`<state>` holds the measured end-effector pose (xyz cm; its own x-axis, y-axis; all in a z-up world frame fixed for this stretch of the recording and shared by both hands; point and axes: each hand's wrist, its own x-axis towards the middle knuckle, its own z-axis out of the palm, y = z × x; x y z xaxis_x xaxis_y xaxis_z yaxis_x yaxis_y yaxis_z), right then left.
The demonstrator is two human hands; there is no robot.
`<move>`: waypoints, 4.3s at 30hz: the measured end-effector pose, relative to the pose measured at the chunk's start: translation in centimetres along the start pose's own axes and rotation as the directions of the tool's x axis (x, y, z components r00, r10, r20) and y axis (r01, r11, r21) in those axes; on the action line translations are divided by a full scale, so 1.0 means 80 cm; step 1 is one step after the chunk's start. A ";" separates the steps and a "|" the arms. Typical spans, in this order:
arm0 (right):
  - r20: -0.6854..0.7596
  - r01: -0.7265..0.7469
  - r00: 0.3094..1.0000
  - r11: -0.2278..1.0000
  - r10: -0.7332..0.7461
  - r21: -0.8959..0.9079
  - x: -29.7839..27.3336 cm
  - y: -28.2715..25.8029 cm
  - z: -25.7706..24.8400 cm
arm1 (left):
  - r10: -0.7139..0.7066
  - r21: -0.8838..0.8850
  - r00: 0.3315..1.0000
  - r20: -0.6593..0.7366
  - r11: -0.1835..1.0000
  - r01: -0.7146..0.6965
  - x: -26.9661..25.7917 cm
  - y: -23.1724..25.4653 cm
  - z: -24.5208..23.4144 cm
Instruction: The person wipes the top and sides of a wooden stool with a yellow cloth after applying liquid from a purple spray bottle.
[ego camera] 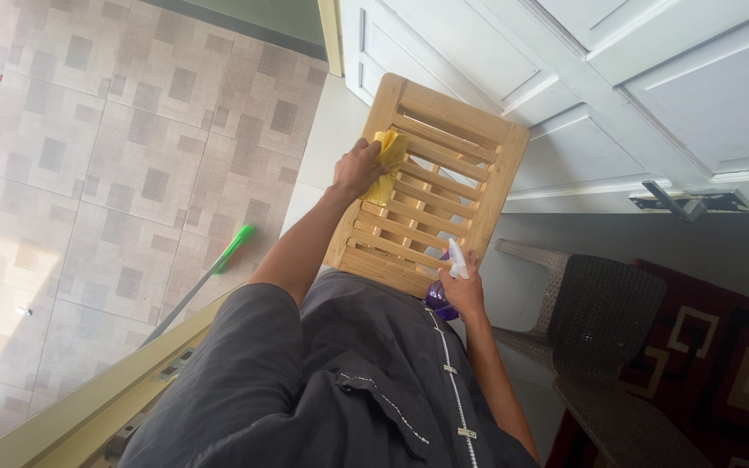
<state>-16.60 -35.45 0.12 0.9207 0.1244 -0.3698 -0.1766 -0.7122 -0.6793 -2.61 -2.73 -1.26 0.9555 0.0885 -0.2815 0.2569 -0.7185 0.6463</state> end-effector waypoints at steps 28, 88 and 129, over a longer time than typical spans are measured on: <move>-0.064 0.071 0.995 0.989 -0.080 -0.130 0.018 0.054 0.026 | 0.635 0.434 0.652 0.414 0.492 -0.755 0.017 0.136 0.107; 0.024 0.016 1.000 0.998 -0.015 -0.065 0.015 0.010 0.008 | 0.688 0.399 0.701 0.188 0.599 -0.695 -0.077 0.146 0.065; -0.027 0.447 0.886 0.868 -0.463 -0.217 0.226 -0.199 0.011 | -0.162 0.241 0.981 -0.107 0.953 0.183 -0.097 0.019 0.031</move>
<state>2.53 -21.27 3.67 0.9069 0.4213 0.0046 0.3340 -0.7122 -0.6174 -10.00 -6.22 0.13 0.9114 0.2768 -0.3046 0.3850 -0.8350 0.3931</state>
